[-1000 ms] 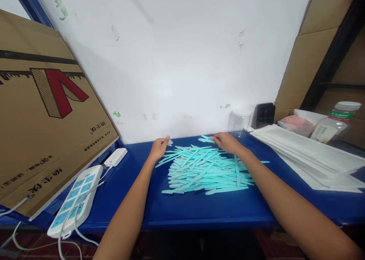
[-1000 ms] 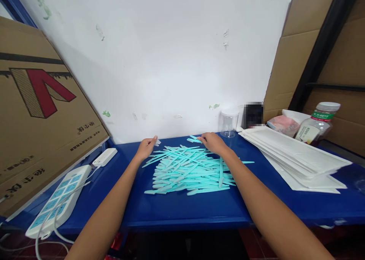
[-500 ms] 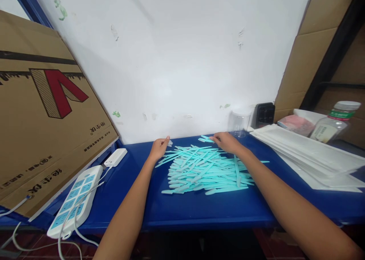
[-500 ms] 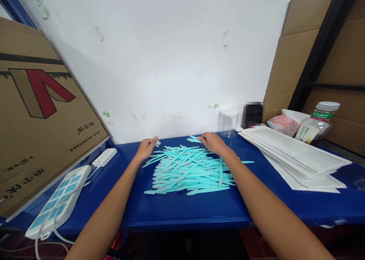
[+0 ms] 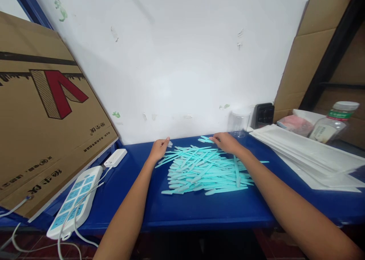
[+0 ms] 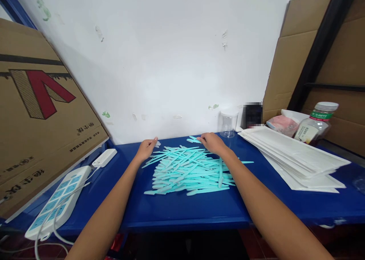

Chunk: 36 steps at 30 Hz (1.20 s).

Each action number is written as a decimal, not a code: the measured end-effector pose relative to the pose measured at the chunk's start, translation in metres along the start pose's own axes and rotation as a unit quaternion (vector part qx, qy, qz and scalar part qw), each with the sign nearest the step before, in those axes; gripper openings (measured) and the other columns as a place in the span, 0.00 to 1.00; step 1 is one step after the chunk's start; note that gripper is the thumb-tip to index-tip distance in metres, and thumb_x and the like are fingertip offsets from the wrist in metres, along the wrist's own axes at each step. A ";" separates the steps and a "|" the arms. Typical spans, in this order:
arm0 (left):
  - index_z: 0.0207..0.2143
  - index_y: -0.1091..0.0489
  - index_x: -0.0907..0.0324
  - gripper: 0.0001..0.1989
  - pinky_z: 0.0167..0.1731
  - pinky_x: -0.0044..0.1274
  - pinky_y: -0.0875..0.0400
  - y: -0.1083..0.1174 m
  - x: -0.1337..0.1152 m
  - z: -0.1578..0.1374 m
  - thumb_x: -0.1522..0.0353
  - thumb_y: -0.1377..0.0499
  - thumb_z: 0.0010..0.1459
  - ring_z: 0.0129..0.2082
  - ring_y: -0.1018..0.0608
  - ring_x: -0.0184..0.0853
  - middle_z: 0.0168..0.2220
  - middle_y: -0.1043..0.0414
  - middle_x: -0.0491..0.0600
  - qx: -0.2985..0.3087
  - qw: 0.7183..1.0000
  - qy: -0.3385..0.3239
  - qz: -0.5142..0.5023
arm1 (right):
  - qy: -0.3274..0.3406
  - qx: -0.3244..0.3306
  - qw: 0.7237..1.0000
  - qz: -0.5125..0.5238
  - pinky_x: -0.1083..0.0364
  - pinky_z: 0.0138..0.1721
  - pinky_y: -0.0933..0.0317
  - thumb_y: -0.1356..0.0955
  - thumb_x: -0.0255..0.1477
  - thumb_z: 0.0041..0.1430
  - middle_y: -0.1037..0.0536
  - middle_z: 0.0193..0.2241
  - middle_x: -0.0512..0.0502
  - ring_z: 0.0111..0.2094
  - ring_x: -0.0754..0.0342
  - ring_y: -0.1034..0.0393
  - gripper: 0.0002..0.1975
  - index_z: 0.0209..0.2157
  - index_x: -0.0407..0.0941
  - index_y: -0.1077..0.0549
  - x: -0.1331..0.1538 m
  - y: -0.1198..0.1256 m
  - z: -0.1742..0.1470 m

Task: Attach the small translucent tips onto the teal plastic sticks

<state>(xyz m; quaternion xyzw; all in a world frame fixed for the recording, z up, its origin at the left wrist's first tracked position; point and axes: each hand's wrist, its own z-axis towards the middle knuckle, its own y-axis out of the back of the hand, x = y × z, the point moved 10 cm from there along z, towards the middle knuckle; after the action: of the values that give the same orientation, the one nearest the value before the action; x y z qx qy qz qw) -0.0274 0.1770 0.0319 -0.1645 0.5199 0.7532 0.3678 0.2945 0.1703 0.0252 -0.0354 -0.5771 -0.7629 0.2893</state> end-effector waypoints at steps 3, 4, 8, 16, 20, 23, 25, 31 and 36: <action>0.19 0.51 0.55 0.30 0.24 0.25 0.57 -0.001 0.001 0.000 0.46 0.52 0.66 0.20 0.49 0.29 0.19 0.57 0.41 0.001 1.000 -0.002 0.004 | 0.000 0.001 1.000 0.002 0.55 0.26 0.56 0.40 0.41 0.71 0.32 0.17 0.51 0.21 0.55 0.41 0.23 0.22 0.46 0.37 0.000 0.000 0.000; 0.18 0.52 0.55 0.30 0.24 0.25 0.57 -0.002 0.001 0.000 0.46 0.52 0.65 0.20 0.49 0.29 0.19 0.57 0.41 0.002 1.000 -0.003 0.006 | 0.000 0.001 1.000 0.003 0.55 0.26 0.56 0.40 0.41 0.71 0.32 0.17 0.51 0.21 0.55 0.41 0.23 0.22 0.46 0.37 0.000 0.000 0.000; 0.18 0.52 0.55 0.30 0.24 0.25 0.57 -0.003 0.003 0.000 0.46 0.51 0.65 0.20 0.49 0.29 0.18 0.57 0.41 0.004 1.000 -0.004 0.010 | -0.001 0.002 1.000 0.006 0.55 0.26 0.57 0.39 0.41 0.71 0.34 0.17 0.51 0.20 0.56 0.42 0.23 0.22 0.46 0.38 0.001 0.000 0.000; 0.18 0.52 0.55 0.30 0.24 0.25 0.56 -0.005 0.003 0.000 0.47 0.50 0.65 0.20 0.49 0.30 0.18 0.57 0.41 0.005 1.000 -0.009 0.020 | -0.007 -0.001 1.000 0.027 0.55 0.27 0.56 0.38 0.40 0.69 0.33 0.17 0.50 0.21 0.55 0.43 0.22 0.22 0.46 0.36 0.003 0.003 -0.001; 0.17 0.50 0.56 0.30 0.24 0.25 0.55 0.000 0.002 0.001 0.46 0.52 0.65 0.20 0.47 0.30 0.18 0.55 0.41 0.001 1.000 -0.008 0.028 | -0.032 -0.008 0.998 0.055 0.55 0.27 0.54 0.37 0.39 0.68 0.32 0.17 0.50 0.21 0.55 0.42 0.21 0.22 0.45 0.34 0.004 0.007 -0.003; 0.16 0.48 0.55 0.31 0.24 0.25 0.55 0.013 0.004 0.003 0.46 0.54 0.65 0.19 0.45 0.31 0.16 0.52 0.42 -0.010 0.999 0.003 0.049 | -0.054 -0.001 0.993 0.103 0.56 0.28 0.51 0.39 0.40 0.69 0.30 0.19 0.50 0.23 0.55 0.40 0.21 0.23 0.45 0.33 0.015 0.005 -0.006; 0.16 0.46 0.55 0.31 0.24 0.26 0.54 0.026 0.008 0.003 0.46 0.54 0.65 0.18 0.43 0.32 0.16 0.50 0.43 -0.016 0.997 0.012 0.075 | -0.067 0.015 0.987 0.146 0.57 0.28 0.49 0.41 0.39 0.71 0.30 0.20 0.50 0.24 0.55 0.38 0.22 0.24 0.44 0.33 0.030 -0.001 -0.008; 0.15 0.39 0.55 0.31 0.27 0.27 0.45 0.076 0.036 -0.019 0.48 0.53 0.66 0.23 0.30 0.39 0.18 0.36 0.50 -0.020 0.982 0.053 0.180 | -0.125 0.127 0.947 0.268 0.56 0.33 0.37 0.39 0.35 0.73 0.24 0.31 0.45 0.30 0.56 0.31 0.17 0.35 0.39 0.26 0.106 -0.045 -0.010; 0.24 0.25 0.58 0.31 0.34 0.32 0.36 0.117 0.084 -0.060 0.51 0.56 0.67 0.36 0.21 0.52 0.29 0.23 0.61 -0.064 0.946 0.170 0.270 | -0.181 0.239 0.887 0.350 0.44 0.48 0.28 0.31 0.35 0.68 0.25 0.54 0.40 0.49 0.47 0.26 0.19 0.56 0.42 0.29 0.195 -0.108 0.001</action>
<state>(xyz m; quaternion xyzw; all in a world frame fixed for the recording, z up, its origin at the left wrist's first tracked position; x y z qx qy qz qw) -0.1771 0.1331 0.0321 -0.1668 0.5505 0.8167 0.0453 0.0801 0.1106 0.0083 -0.3028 -0.7347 -0.4310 0.4276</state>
